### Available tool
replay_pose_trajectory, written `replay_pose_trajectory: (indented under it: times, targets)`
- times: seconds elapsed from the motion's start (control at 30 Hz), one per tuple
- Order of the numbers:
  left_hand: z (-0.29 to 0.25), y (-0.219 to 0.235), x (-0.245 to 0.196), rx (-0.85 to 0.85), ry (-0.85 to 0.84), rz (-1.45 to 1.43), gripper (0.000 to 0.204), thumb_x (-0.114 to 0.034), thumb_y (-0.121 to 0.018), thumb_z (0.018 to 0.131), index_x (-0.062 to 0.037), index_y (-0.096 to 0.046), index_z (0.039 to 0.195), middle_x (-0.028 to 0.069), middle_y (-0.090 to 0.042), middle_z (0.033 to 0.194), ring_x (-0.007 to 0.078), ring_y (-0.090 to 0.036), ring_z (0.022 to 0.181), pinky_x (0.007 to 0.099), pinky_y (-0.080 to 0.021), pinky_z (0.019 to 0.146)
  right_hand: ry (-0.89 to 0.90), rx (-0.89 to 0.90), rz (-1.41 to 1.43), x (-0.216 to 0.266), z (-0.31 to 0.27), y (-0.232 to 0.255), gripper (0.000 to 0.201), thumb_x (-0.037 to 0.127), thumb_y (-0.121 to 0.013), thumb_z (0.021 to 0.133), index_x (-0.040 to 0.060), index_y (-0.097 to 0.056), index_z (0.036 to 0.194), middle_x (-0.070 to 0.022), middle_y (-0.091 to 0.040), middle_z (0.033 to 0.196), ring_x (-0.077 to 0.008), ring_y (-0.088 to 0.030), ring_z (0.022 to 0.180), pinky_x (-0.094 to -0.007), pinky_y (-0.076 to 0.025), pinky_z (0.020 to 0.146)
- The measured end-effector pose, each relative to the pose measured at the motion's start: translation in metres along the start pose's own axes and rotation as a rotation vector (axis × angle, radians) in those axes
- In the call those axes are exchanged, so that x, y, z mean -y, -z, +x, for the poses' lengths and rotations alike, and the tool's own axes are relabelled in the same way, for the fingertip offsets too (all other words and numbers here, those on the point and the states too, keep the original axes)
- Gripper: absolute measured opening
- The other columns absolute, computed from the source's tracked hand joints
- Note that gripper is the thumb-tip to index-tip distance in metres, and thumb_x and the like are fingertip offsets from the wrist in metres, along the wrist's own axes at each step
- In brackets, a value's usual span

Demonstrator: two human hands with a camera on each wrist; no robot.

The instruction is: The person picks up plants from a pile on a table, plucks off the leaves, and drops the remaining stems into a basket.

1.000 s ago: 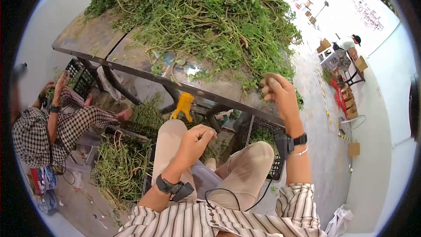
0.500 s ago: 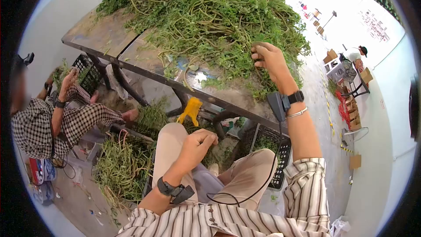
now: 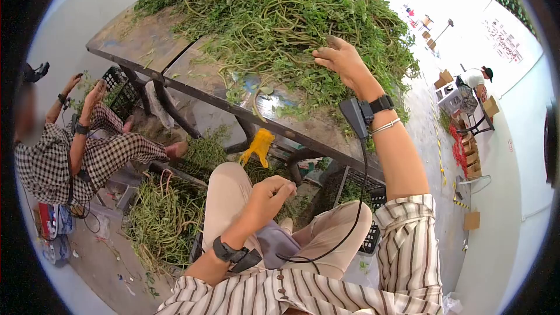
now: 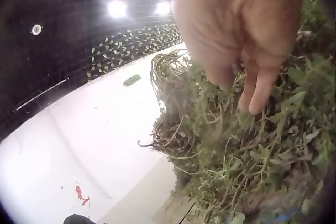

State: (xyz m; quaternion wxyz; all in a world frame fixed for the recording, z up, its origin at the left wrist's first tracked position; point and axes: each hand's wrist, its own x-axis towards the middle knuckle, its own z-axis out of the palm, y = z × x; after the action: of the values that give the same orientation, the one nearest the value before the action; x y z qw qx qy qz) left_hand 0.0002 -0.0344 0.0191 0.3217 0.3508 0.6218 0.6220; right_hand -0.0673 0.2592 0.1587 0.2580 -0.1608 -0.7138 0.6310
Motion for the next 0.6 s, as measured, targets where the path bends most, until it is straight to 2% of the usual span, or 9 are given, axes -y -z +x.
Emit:
replay_pose_trajectory:
  times: [0.03,0.1,0.13,0.2,0.23,0.3,0.43,0.5,0.6]
  targets:
    - [-0.001,0.001,0.000,0.002,-0.007,0.013,0.023,-0.015,-0.052,0.092,0.0021,-0.063,0.082,0.0060,-0.061,0.084,0.0146,-0.056,0.080,0.0278,-0.044,0.074,-0.001,0.002,0.001,-0.002,0.002,0.002,0.056,0.004,-0.058,0.083,-0.0131,-0.034,0.131,-0.0180,-0.054,0.108,-0.0208,-0.062,0.081,-0.0271,-0.055,0.068]
    - [-0.002,0.003,0.001,0.000,-0.009,0.014,0.023,-0.015,-0.052,0.092,0.0022,-0.063,0.082,0.0064,-0.060,0.085,0.0150,-0.056,0.081,0.0280,-0.044,0.075,0.002,0.011,-0.245,0.001,0.002,0.006,0.052,0.007,-0.057,0.085,-0.0132,-0.038,0.129,-0.0129,-0.057,0.096,-0.0167,-0.060,0.078,-0.0252,-0.054,0.066]
    - [-0.002,0.004,0.001,0.001,-0.012,0.016,0.023,-0.015,-0.051,0.092,0.0023,-0.063,0.082,0.0068,-0.060,0.085,0.0154,-0.055,0.082,0.0283,-0.044,0.075,-0.001,0.013,-0.246,0.004,-0.001,0.006,0.052,0.007,-0.057,0.085,-0.0132,-0.038,0.129,-0.0129,-0.057,0.096,-0.0167,-0.060,0.078,-0.0252,-0.054,0.066]
    - [-0.003,0.005,-0.001,0.000,-0.001,0.010,0.023,-0.014,-0.051,0.092,0.0023,-0.063,0.082,0.0071,-0.060,0.085,0.0156,-0.055,0.082,0.0284,-0.044,0.076,-0.031,-0.084,-0.313,0.009,-0.011,0.007,0.041,0.009,-0.058,0.084,-0.0113,-0.051,0.118,-0.0047,-0.055,0.073,-0.0112,-0.053,0.060,-0.0244,-0.048,0.051]
    - [-0.003,0.005,-0.001,0.000,0.007,0.006,0.022,-0.014,-0.051,0.092,0.0024,-0.063,0.082,0.0073,-0.060,0.085,0.0159,-0.055,0.083,0.0286,-0.044,0.076,-0.033,-0.085,-0.314,0.008,-0.015,0.009,0.041,0.009,-0.058,0.084,-0.0113,-0.051,0.118,-0.0047,-0.055,0.073,-0.0112,-0.053,0.060,-0.0244,-0.048,0.051]
    - [-0.003,0.005,-0.002,0.005,-0.001,0.010,0.022,-0.014,-0.051,0.092,0.0025,-0.062,0.081,0.0074,-0.060,0.085,0.0162,-0.055,0.083,0.0290,-0.043,0.076,0.025,-0.127,-0.369,0.007,-0.023,0.015,0.031,0.012,-0.057,0.085,-0.0088,-0.059,0.107,-0.0009,-0.051,0.065,-0.0087,-0.045,0.050,-0.0240,-0.041,0.043]
    - [-0.003,0.006,-0.003,0.006,0.010,0.006,0.023,-0.014,-0.051,0.092,0.0028,-0.062,0.080,0.0077,-0.060,0.085,0.0171,-0.055,0.083,0.0300,-0.043,0.077,0.064,-0.194,-0.308,0.003,-0.047,0.021,0.028,0.017,-0.057,0.083,-0.0052,-0.064,0.099,-0.0042,-0.054,0.060,-0.0104,-0.046,0.042,-0.0257,-0.038,0.041]
    - [-0.002,0.005,0.000,-0.016,-0.010,0.017,0.022,-0.014,-0.052,0.091,0.0041,-0.062,0.081,0.0096,-0.061,0.084,0.0187,-0.057,0.080,0.0303,-0.044,0.074,0.066,-0.191,-0.234,0.002,-0.063,0.023,0.027,0.016,-0.057,0.084,-0.0046,-0.064,0.099,-0.0025,-0.052,0.058,-0.0091,-0.043,0.041,-0.0250,-0.034,0.040]
    - [0.000,0.006,0.005,-0.032,-0.036,0.053,0.022,-0.014,-0.054,0.089,0.0048,-0.063,0.081,0.0119,-0.062,0.082,0.0209,-0.059,0.076,0.0310,-0.045,0.071,0.061,-0.221,-0.276,0.004,-0.092,0.022,0.026,0.016,-0.056,0.084,-0.0038,-0.064,0.098,-0.0009,-0.050,0.057,-0.0078,-0.043,0.041,-0.0243,-0.034,0.041]
